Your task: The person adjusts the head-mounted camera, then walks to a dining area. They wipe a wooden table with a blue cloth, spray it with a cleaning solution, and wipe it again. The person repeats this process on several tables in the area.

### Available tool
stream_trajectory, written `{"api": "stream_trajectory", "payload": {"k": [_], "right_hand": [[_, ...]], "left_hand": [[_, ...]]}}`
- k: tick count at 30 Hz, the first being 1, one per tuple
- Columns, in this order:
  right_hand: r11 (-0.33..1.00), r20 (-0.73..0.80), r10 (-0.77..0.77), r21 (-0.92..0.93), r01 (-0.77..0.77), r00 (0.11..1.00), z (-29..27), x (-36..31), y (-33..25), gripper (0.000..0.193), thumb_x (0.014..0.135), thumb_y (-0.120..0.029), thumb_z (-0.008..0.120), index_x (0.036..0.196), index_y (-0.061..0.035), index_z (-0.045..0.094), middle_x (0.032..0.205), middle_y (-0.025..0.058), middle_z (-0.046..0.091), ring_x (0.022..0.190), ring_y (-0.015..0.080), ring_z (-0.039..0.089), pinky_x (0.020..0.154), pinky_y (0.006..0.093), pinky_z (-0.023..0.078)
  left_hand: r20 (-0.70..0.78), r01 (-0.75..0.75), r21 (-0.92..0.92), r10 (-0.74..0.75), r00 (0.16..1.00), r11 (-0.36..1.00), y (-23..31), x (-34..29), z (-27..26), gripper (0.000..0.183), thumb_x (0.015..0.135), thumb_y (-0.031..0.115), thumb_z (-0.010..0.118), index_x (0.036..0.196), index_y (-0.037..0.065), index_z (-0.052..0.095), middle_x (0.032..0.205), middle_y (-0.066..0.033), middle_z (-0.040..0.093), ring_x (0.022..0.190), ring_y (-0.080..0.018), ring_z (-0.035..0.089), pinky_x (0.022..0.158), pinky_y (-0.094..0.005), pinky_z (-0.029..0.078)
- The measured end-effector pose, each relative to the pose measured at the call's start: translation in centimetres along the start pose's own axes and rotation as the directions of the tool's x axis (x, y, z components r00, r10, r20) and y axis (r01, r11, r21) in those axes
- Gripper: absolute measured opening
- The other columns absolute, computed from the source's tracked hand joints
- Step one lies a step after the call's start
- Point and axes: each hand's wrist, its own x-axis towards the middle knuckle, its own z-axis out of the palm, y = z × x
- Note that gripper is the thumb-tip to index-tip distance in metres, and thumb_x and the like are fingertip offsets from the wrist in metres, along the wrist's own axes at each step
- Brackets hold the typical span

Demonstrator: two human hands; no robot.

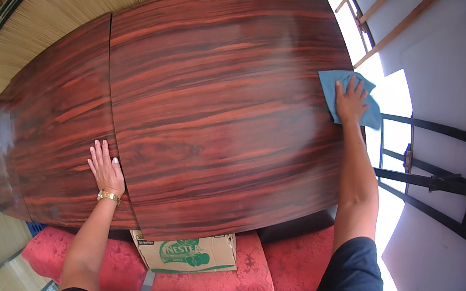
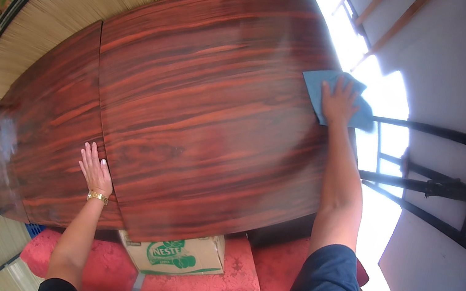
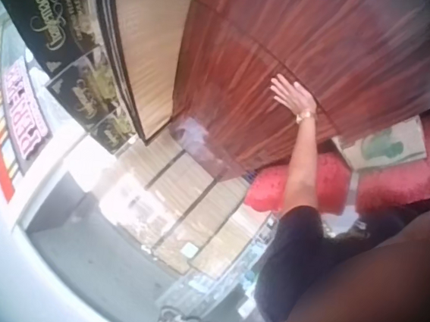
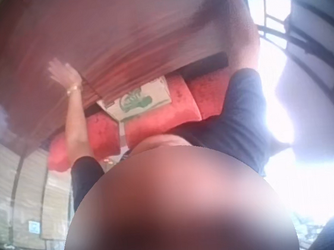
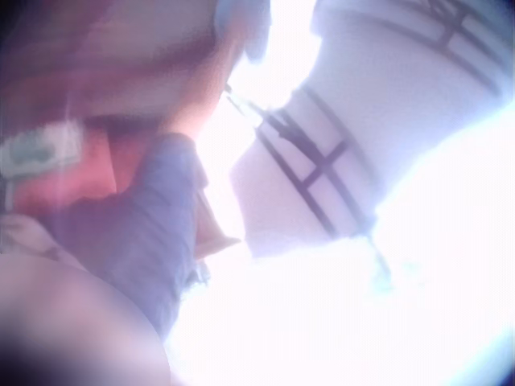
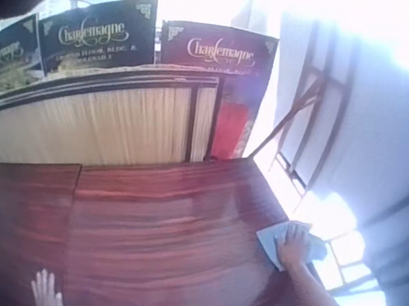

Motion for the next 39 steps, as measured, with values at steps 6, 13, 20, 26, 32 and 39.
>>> {"api": "stream_trajectory", "payload": {"k": [6, 13, 20, 26, 32, 39], "right_hand": [[0.715, -0.229, -0.641, 0.168, 0.679, 0.732, 4.6, -18.9, -15.8, 0.081, 0.097, -0.061, 0.061, 0.162, -0.0178, 0.040, 0.171, 0.0215, 0.028, 0.156, 0.0521, 0.020, 0.116, 0.0795, 0.018], [0.346, 0.299, -0.938, 0.803, 0.485, 0.175, 0.5, -44.8, -22.1, 0.070, 0.102, -0.055, 0.057, 0.158, -0.0142, 0.045, 0.147, 0.0150, 0.061, 0.127, 0.0324, 0.063, 0.108, 0.0414, 0.049], [0.932, 0.318, -0.296, 0.304, 0.199, 0.900, -4.2, -23.8, -0.9, 0.078, 0.095, -0.059, 0.063, 0.157, -0.0143, 0.048, 0.155, 0.0201, 0.053, 0.140, 0.0386, 0.053, 0.118, 0.0485, 0.041], [0.987, -0.043, 0.083, -0.132, -0.088, 0.996, 0.3, -10.1, 5.7, 0.082, 0.102, -0.069, 0.044, 0.166, -0.0181, 0.032, 0.174, 0.0175, 0.022, 0.156, 0.0512, 0.019, 0.115, 0.0790, 0.020], [0.935, -0.005, -0.353, 0.029, 0.353, 0.936, 2.3, -9.2, -17.6, 0.085, 0.098, -0.071, 0.049, 0.164, -0.0195, 0.035, 0.173, 0.0167, 0.024, 0.158, 0.0501, 0.016, 0.115, 0.0824, 0.012], [-0.301, -0.145, -0.954, 0.439, 0.847, -0.264, 6.0, -22.6, -41.9, 0.077, 0.099, -0.071, 0.047, 0.159, -0.0216, 0.047, 0.168, 0.0123, 0.037, 0.156, 0.0350, 0.030, 0.127, 0.0572, 0.021]], "left_hand": [[0.025, 0.054, 0.014, -0.055, 0.998, 0.998, -0.1, -0.6, -0.5, 0.066, 0.106, 0.020, 0.042, 0.168, 0.013, 0.023, 0.176, -0.0125, 0.016, 0.162, -0.0372, 0.011, 0.128, -0.0594, 0.010], [-0.002, 0.016, -0.002, -0.016, 1.000, 1.000, -0.7, -0.4, 0.1, 0.062, 0.109, 0.027, 0.035, 0.169, 0.015, 0.023, 0.176, -0.0114, 0.017, 0.162, -0.0369, 0.013, 0.128, -0.0596, 0.010], [0.023, 0.045, 0.030, -0.046, 0.999, 0.999, -0.5, -0.7, -0.5, 0.065, 0.107, 0.024, 0.040, 0.169, 0.014, 0.021, 0.177, -0.0115, 0.014, 0.163, -0.0364, 0.011, 0.129, -0.0587, 0.009], [0.000, 0.018, 0.013, -0.018, 1.000, 1.000, 0.2, -0.1, -0.1, 0.068, 0.105, 0.024, 0.044, 0.169, 0.013, 0.022, 0.176, -0.0139, 0.016, 0.162, -0.0394, 0.012, 0.128, -0.0603, 0.010], [0.028, 0.027, -0.014, -0.027, 0.999, 1.000, -0.3, -0.5, -0.6, 0.069, 0.103, 0.022, 0.045, 0.168, 0.011, 0.023, 0.176, -0.0159, 0.017, 0.161, -0.0406, 0.013, 0.128, -0.0605, 0.008], [0.039, 0.001, -0.048, 0.001, 0.999, 0.999, -0.7, 0.0, -0.8, 0.067, 0.103, 0.024, 0.042, 0.167, 0.009, 0.026, 0.175, -0.0168, 0.017, 0.162, -0.0408, 0.012, 0.128, -0.0599, 0.007]]}}
